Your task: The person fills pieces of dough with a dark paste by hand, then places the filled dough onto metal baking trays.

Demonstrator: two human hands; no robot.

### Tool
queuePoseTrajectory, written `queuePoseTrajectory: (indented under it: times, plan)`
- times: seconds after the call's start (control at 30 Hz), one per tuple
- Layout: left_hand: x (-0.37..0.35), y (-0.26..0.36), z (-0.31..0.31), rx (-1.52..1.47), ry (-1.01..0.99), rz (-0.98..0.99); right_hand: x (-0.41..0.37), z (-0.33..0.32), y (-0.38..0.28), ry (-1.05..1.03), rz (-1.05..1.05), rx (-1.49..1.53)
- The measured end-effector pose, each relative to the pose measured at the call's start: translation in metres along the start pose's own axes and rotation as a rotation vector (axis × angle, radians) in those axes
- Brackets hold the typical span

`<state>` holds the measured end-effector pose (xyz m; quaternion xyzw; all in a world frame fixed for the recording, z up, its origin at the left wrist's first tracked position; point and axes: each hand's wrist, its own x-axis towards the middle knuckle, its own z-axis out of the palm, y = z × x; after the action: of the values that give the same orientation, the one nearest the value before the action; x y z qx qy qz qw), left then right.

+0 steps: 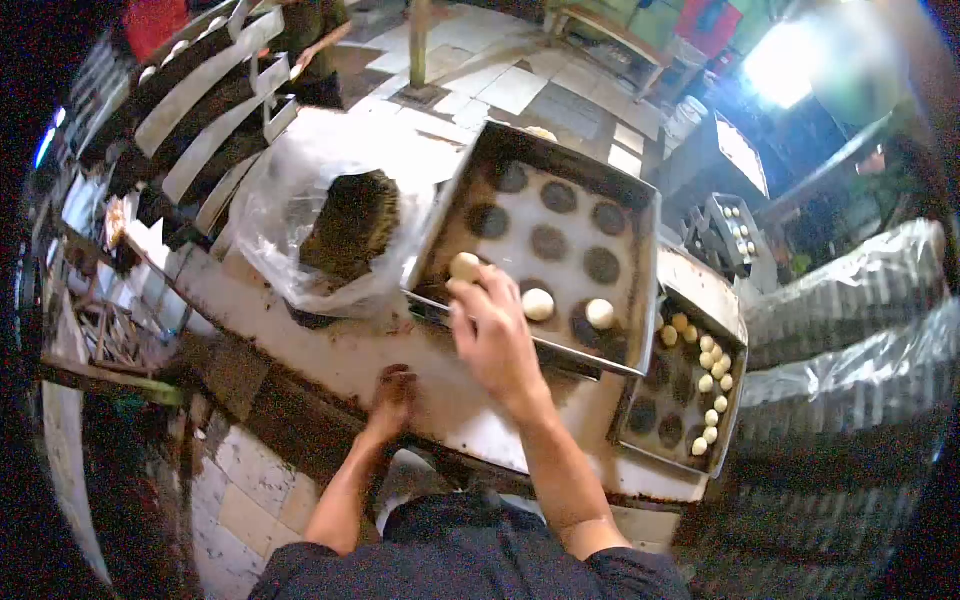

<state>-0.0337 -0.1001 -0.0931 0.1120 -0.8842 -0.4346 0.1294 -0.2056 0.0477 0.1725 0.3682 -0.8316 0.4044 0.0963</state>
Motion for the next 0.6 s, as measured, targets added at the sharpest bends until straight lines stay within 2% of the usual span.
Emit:
queuePoseTrajectory:
  times: [0.03,0.07,0.1,0.13,0.17,0.2,0.23,0.27,0.37,0.4,0.47,0.5,0.53,0.57,0.6]
  plan:
    - [-0.011,0.037,-0.025,-0.227,0.056,-0.279,-0.020,-0.022,-0.005,0.032,-0.066,0.029]
    - [-0.028,0.032,-0.033,-0.089,0.139,-0.203,-0.044,-0.043,0.002,0.006,-0.130,0.126]
    - [-0.046,0.041,-0.039,-0.218,0.213,-0.410,-0.068,-0.065,0.011,-0.015,-0.191,0.214]
    - [-0.064,0.047,-0.048,-0.064,0.230,-0.424,-0.091,-0.088,0.016,0.016,-0.186,0.267]
    - [-0.086,0.050,-0.048,-0.178,0.273,-0.521,-0.112,-0.111,0.029,0.051,-0.130,0.287]
    - [-0.103,0.072,-0.051,-0.169,0.316,-0.614,-0.134,-0.130,0.057,0.078,-0.056,0.236]
    - [-0.132,0.054,-0.042,-0.326,0.412,-0.627,-0.156,-0.144,0.096,0.094,0.014,0.188]
    - [-0.156,0.045,-0.034,-0.470,0.442,-0.723,-0.175,-0.158,0.131,0.185,0.101,0.129]
    - [-0.194,0.047,-0.001,-0.435,0.413,-0.710,-0.236,-0.192,0.262,0.239,0.402,-0.137]
    - [-0.174,0.124,0.004,-0.426,0.332,-0.799,-0.249,-0.207,0.291,0.285,0.662,-0.040]
    - [-0.158,0.148,0.028,-0.361,0.173,-0.709,-0.261,-0.229,0.356,0.269,0.998,-0.103]
    - [-0.150,0.156,0.039,-0.329,0.102,-0.663,-0.257,-0.238,0.377,0.223,1.091,-0.122]
    - [-0.135,0.168,0.052,-0.330,0.032,-0.564,-0.259,-0.227,0.417,0.279,1.026,-0.203]
    - [-0.121,0.180,0.066,-0.327,-0.038,-0.468,-0.243,-0.229,0.421,0.269,1.071,-0.140]
    - [-0.110,0.185,0.081,-0.201,-0.116,-0.364,-0.234,-0.218,0.429,0.309,1.027,-0.235]
